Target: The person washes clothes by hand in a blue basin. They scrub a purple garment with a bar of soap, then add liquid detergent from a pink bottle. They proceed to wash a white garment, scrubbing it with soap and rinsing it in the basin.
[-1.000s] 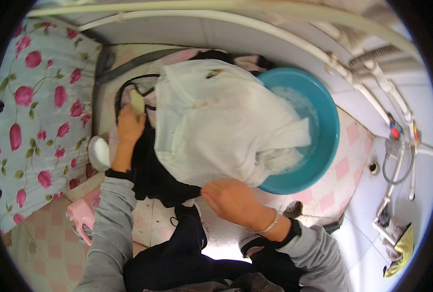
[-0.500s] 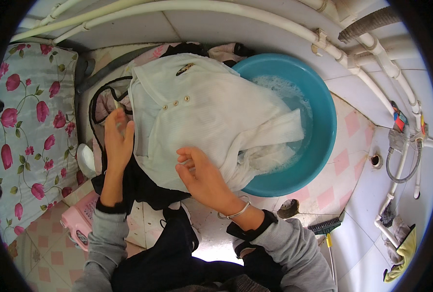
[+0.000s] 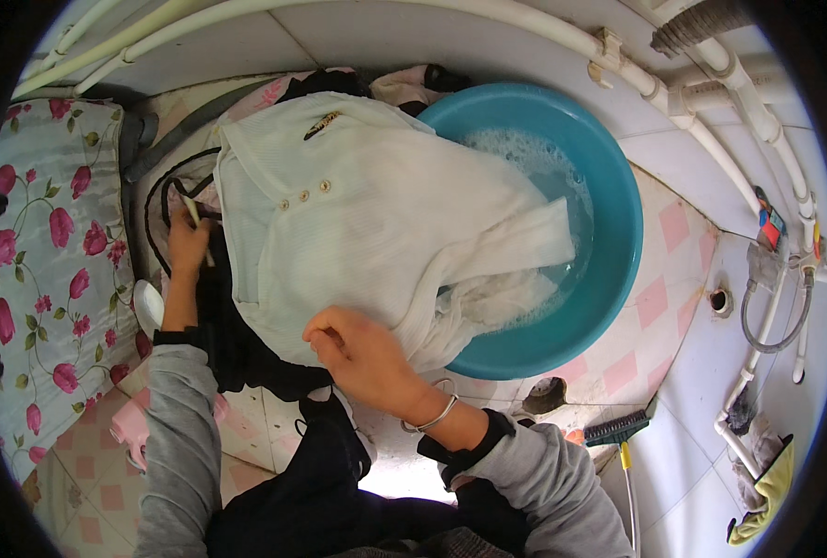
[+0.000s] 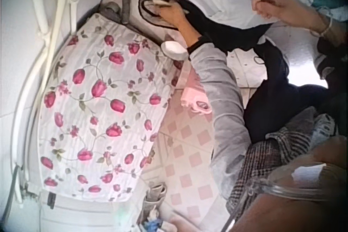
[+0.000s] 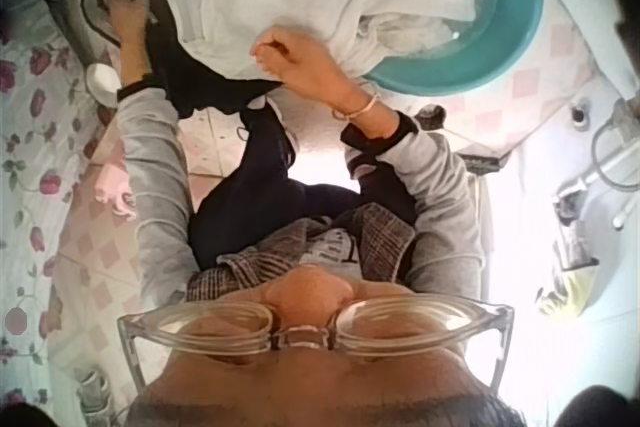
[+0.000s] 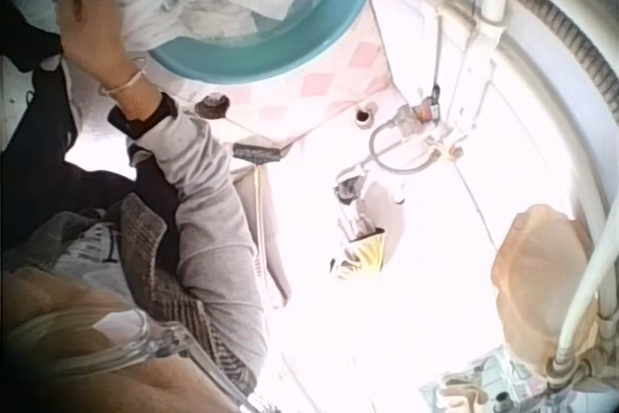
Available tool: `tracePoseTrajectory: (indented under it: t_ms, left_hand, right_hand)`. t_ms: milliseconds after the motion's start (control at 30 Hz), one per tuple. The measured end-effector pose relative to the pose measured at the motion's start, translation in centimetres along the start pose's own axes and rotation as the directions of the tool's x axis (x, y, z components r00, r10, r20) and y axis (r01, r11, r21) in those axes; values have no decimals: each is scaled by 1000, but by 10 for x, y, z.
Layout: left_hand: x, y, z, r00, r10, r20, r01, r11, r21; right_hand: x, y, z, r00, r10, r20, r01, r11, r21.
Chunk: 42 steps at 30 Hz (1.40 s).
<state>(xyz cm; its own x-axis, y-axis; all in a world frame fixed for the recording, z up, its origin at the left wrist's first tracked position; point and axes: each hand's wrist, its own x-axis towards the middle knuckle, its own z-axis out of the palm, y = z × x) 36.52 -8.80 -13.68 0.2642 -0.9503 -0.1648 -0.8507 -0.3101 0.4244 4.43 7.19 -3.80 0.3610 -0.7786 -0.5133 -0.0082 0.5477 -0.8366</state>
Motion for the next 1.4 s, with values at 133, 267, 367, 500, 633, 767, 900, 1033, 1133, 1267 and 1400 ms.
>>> tracePoseTrajectory:
  t_ms: [133, 267, 367, 500, 633, 767, 900, 1033, 1133, 1267, 1400]
  left_hand:
    - [-26, 45, -25, 984, -70, -164, 36, 979, -202]
    - [-101, 105, -37, 941, 269, -206, -299, 945, -131]
    - [-158, 151, -29, 907, 409, 101, -381, 899, -216]
    - [-181, 171, -22, 646, 711, 279, -537, 682, -495]
    - [-157, 165, -20, 780, 581, 232, -373, 729, -574]
    - [-117, 106, 3, 941, 301, 152, -229, 901, -369]
    - [-111, 123, -18, 847, 148, 510, 60, 927, -369]
    - [-127, 125, -39, 822, 269, 501, 205, 682, -702]
    - [-148, 142, -67, 712, 264, 650, 526, 413, -744]
    - [-158, 136, -76, 668, 333, 665, 602, 284, -746]
    - [-154, 125, -49, 693, 304, 653, 580, 302, -756]
  right_hand:
    - [1, -1, -6, 999, -38, 8, 37, 989, 144]
    - [6, -6, -1, 985, -164, -51, 171, 965, 201]
    - [13, -5, 17, 968, -240, -75, 251, 941, 226]
    - [13, -13, 11, 984, 111, -140, 1, 781, 625]
    - [7, -29, -16, 945, 313, -95, -127, 618, 776]
    - [8, -31, -23, 956, 291, -44, -189, 722, 665]
    - [6, -22, -20, 970, 218, -107, -174, 932, 319]
    - [2, -23, 6, 980, -37, -198, 21, 996, -83]
    - [4, -33, 29, 917, -265, -297, 170, 935, -310]
    - [11, -30, 37, 813, -453, -366, 237, 831, -503]
    - [6, -33, 35, 820, -502, -276, 287, 777, -560]
